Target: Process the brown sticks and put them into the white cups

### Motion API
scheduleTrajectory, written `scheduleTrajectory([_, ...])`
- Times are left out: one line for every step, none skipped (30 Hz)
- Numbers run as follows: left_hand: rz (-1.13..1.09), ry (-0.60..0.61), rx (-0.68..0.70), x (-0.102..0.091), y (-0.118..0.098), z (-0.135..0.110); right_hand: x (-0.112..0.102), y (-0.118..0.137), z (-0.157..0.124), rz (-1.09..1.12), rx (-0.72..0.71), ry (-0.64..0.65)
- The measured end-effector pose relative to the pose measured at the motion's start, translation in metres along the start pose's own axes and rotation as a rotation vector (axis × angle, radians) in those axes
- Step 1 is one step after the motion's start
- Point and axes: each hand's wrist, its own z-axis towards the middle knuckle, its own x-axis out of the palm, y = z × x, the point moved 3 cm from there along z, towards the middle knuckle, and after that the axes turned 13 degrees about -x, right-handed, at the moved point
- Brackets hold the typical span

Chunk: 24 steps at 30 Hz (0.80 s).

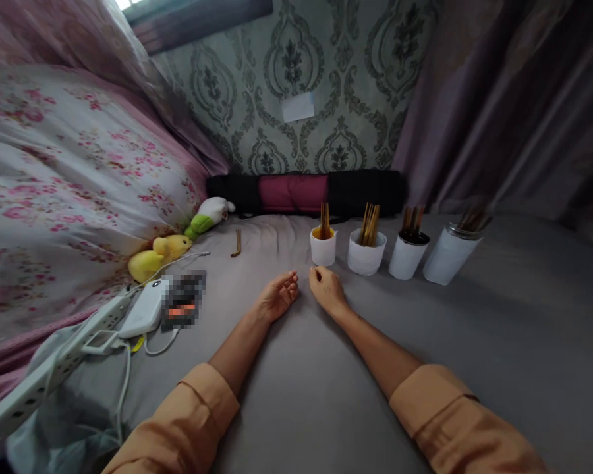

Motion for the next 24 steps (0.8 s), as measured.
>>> scheduleTrajectory([0.010, -0.008, 0.003, 0.000, -0.001, 0.001, 0.000, 0.000, 0.000, -0.002, 0.004, 0.002])
scheduleTrajectory([0.021, -0.012, 0.006, 0.000, -0.002, 0.002, 0.000, 0.000, 0.000, -0.002, 0.004, 0.006])
scheduleTrajectory([0.034, -0.017, 0.008, 0.000, -0.004, 0.003, 0.000, 0.000, 0.000, -0.002, 0.004, 0.008])
scheduleTrajectory([0.054, -0.031, 0.011, 0.000, -0.005, 0.004, 0.000, 0.000, 0.000, -0.002, 0.002, 0.012])
scheduleTrajectory([0.080, -0.054, 0.014, -0.001, -0.007, 0.005, 0.000, 0.000, 0.001, -0.002, -0.002, 0.014])
scheduleTrajectory([0.108, -0.083, 0.018, -0.001, -0.009, 0.006, 0.000, 0.000, 0.001, -0.003, -0.006, 0.015])
scheduleTrajectory([0.135, -0.115, 0.023, -0.002, -0.012, 0.006, 0.000, 0.000, 0.001, -0.003, -0.010, 0.016])
scheduleTrajectory([0.158, -0.145, 0.027, -0.003, -0.015, 0.007, 0.000, 0.000, 0.001, -0.003, -0.013, 0.016])
scheduleTrajectory([0.177, -0.173, 0.031, -0.004, -0.018, 0.008, 0.000, 0.000, 0.001, -0.002, -0.013, 0.015])
scheduleTrajectory([0.193, -0.195, 0.035, -0.005, -0.021, 0.009, 0.001, -0.001, 0.001, 0.001, -0.010, 0.015])
scheduleTrajectory([0.208, -0.218, 0.040, -0.007, -0.025, 0.010, 0.001, -0.001, 0.001, 0.004, -0.005, 0.017])
scheduleTrajectory([0.226, -0.246, 0.050, -0.009, -0.030, 0.012, 0.001, -0.001, 0.001, 0.006, 0.000, 0.019])
scheduleTrajectory([0.247, -0.279, 0.063, -0.012, -0.035, 0.014, 0.001, -0.001, 0.001, 0.007, 0.005, 0.021])
scheduleTrajectory([0.270, -0.314, 0.078, -0.015, -0.040, 0.016, 0.001, -0.001, 0.001, 0.006, 0.010, 0.022])
scheduleTrajectory([0.295, -0.350, 0.093, -0.018, -0.045, 0.018, 0.001, -0.001, 0.001, 0.003, 0.013, 0.024])
scheduleTrajectory([0.321, -0.388, 0.108, -0.022, -0.051, 0.019, 0.000, 0.000, 0.001, -0.001, 0.014, 0.025])
scheduleTrajectory([0.347, -0.427, 0.124, -0.025, -0.056, 0.021, 0.000, 0.001, 0.001, -0.006, 0.015, 0.028])
scheduleTrajectory([0.376, -0.462, 0.139, -0.029, -0.062, 0.022, 0.000, 0.001, 0.001, -0.009, 0.016, 0.032])
scheduleTrajectory([0.405, -0.497, 0.154, -0.032, -0.068, 0.022, -0.001, 0.002, 0.000, -0.013, 0.018, 0.036])
scheduleTrajectory([0.438, -0.529, 0.168, -0.035, -0.075, 0.022, -0.001, 0.002, 0.000, -0.016, 0.020, 0.038])
scheduleTrajectory([0.472, -0.560, 0.180, -0.038, -0.081, 0.022, -0.001, 0.002, 0.000, -0.019, 0.023, 0.038])
scheduleTrajectory([0.507, -0.591, 0.192, -0.041, -0.086, 0.022, -0.001, 0.002, 0.000, -0.020, 0.025, 0.037])
scheduleTrajectory([0.541, -0.623, 0.204, -0.044, -0.092, 0.021, 0.000, 0.002, 0.000, -0.020, 0.025, 0.033])
scheduleTrajectory([0.575, -0.653, 0.215, -0.047, -0.098, 0.021, 0.000, 0.002, 0.000, -0.021, 0.024, 0.030])
